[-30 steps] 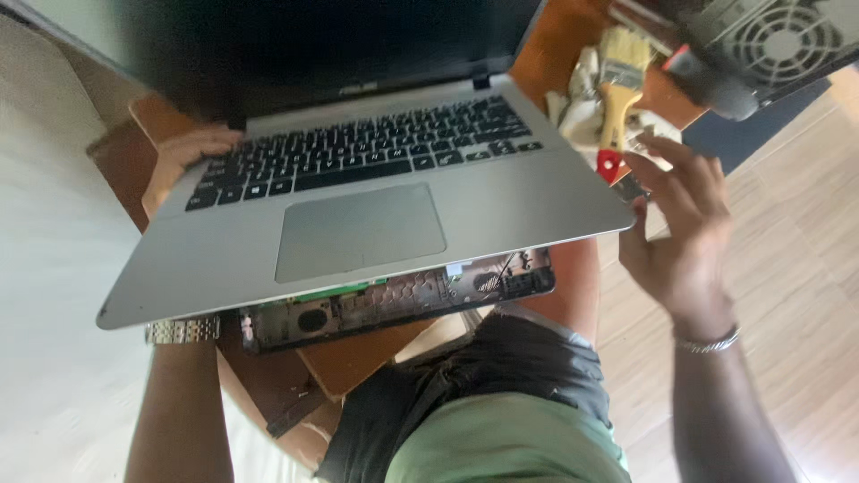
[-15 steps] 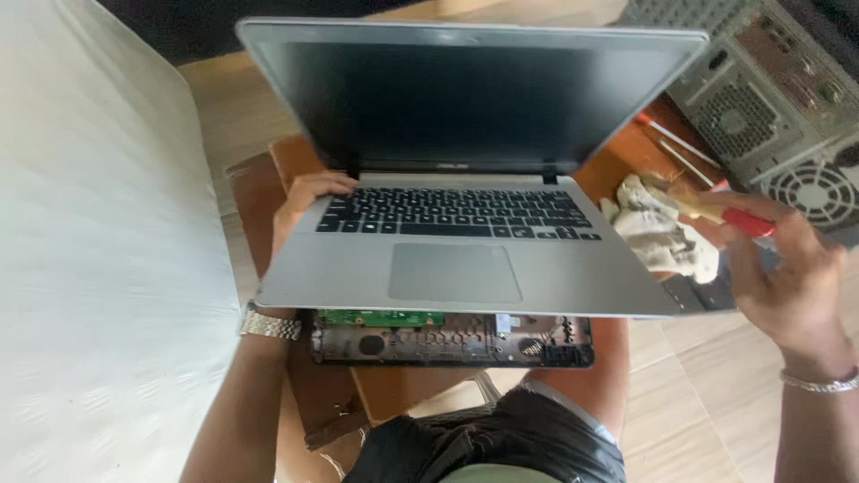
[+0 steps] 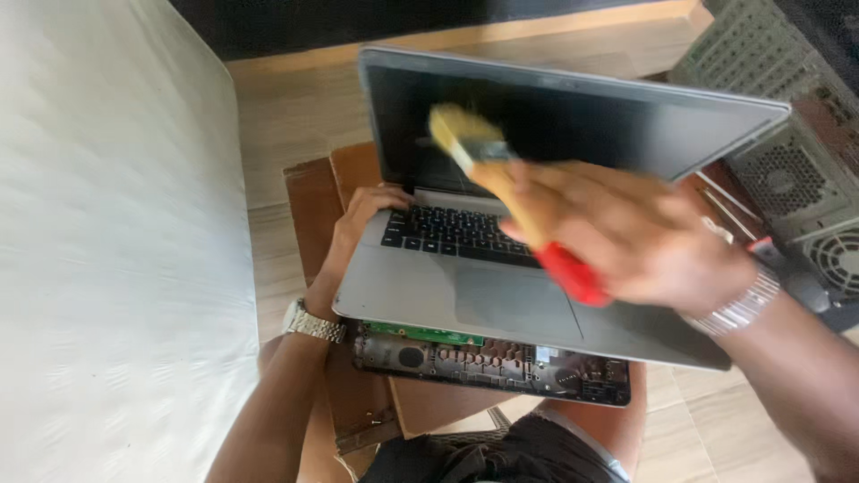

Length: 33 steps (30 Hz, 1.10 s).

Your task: The person replaces a back panel, opens the laptop, and brushes dust off the internal motherboard and cooling fan with a brush.

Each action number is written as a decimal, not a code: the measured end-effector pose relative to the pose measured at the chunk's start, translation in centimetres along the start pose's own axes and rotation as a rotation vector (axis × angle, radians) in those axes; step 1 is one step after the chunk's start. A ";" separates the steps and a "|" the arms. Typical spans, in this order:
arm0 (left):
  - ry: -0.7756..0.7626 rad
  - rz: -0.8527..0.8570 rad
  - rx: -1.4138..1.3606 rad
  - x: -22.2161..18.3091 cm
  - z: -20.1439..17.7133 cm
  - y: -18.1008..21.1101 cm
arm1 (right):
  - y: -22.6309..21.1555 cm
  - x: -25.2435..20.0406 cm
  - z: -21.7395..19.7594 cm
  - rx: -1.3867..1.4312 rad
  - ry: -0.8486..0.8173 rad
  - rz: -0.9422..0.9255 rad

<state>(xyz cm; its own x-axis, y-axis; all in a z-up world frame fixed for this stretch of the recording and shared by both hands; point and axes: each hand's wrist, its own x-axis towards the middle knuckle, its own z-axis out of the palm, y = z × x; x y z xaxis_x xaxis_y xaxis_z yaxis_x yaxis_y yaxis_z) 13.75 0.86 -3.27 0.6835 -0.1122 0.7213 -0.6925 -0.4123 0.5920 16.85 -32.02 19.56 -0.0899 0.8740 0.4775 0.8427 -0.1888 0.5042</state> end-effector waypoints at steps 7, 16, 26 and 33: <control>0.027 0.042 0.096 0.0 0.7 -0.8 | 0.9 0.3 9.2 0.343 -0.162 -0.064; 0.021 -0.030 0.071 -0.6 0.6 0.6 | 1.2 0.4 7.2 0.418 0.246 -0.001; -0.020 0.022 -0.059 -0.3 -0.3 -1.6 | 3.0 -6.8 4.9 0.618 -0.060 0.255; -0.031 -0.010 -0.035 -1.2 0.0 -1.2 | 2.7 -9.2 2.9 0.527 -0.187 0.378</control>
<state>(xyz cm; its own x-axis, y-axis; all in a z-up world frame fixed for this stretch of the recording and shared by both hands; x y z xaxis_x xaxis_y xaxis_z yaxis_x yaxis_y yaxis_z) 13.78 1.50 -4.86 0.6966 -0.1367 0.7043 -0.6932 -0.3814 0.6116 21.48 -39.26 14.41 0.3159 0.8624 0.3957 0.9486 -0.2948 -0.1148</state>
